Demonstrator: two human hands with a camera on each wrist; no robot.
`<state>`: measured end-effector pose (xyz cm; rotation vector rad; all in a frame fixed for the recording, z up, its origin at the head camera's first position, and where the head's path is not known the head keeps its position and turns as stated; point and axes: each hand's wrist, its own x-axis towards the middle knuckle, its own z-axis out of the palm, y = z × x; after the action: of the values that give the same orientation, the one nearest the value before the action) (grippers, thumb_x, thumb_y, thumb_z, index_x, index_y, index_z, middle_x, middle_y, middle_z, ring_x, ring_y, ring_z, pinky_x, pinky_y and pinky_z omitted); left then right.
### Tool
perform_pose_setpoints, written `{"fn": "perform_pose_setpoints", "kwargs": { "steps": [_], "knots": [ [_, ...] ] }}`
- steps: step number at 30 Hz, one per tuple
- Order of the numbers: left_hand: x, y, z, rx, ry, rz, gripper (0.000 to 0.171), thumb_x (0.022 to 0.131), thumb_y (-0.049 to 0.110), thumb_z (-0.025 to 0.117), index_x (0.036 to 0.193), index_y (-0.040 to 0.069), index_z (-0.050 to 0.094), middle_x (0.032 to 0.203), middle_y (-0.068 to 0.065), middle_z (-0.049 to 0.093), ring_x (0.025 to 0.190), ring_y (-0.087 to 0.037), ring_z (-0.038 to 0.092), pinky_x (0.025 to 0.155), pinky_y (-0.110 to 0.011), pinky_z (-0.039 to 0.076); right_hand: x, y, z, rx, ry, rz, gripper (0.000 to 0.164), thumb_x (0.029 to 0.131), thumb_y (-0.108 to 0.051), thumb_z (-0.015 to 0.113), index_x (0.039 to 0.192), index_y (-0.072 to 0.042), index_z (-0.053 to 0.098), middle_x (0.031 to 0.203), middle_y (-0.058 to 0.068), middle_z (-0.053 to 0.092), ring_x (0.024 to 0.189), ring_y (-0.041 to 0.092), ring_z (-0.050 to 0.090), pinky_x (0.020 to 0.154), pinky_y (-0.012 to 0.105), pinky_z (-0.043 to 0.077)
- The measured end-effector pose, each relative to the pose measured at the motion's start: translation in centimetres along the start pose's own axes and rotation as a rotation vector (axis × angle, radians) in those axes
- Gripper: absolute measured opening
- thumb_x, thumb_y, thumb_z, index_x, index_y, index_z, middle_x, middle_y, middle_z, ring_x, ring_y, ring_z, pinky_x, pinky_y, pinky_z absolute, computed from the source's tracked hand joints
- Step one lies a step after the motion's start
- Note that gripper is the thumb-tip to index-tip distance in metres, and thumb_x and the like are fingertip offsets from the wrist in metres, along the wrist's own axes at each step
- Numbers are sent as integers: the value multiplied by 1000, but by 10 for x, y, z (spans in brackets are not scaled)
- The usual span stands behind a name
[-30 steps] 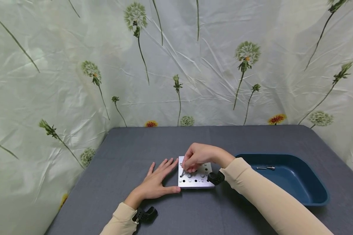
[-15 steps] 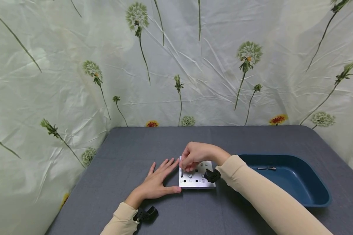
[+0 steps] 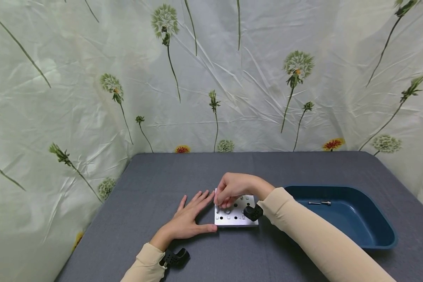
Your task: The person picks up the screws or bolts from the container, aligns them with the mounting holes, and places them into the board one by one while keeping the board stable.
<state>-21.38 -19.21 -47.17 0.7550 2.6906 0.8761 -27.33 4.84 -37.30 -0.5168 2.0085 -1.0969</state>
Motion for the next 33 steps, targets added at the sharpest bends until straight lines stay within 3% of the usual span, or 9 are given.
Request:
{"fn": "perform_pose_setpoints", "kwargs": {
  "steps": [33],
  "knots": [
    [-1,2,-2,0,-1,2,100,92,61,78,172,39,22,180,-3,25,170,-31,13,129,-73,-8,0,-2,-1,-1,-26,32,16,101,-3,67,99,3,81,75,1,73,67,7,66,66,20,59]
  ]
}}
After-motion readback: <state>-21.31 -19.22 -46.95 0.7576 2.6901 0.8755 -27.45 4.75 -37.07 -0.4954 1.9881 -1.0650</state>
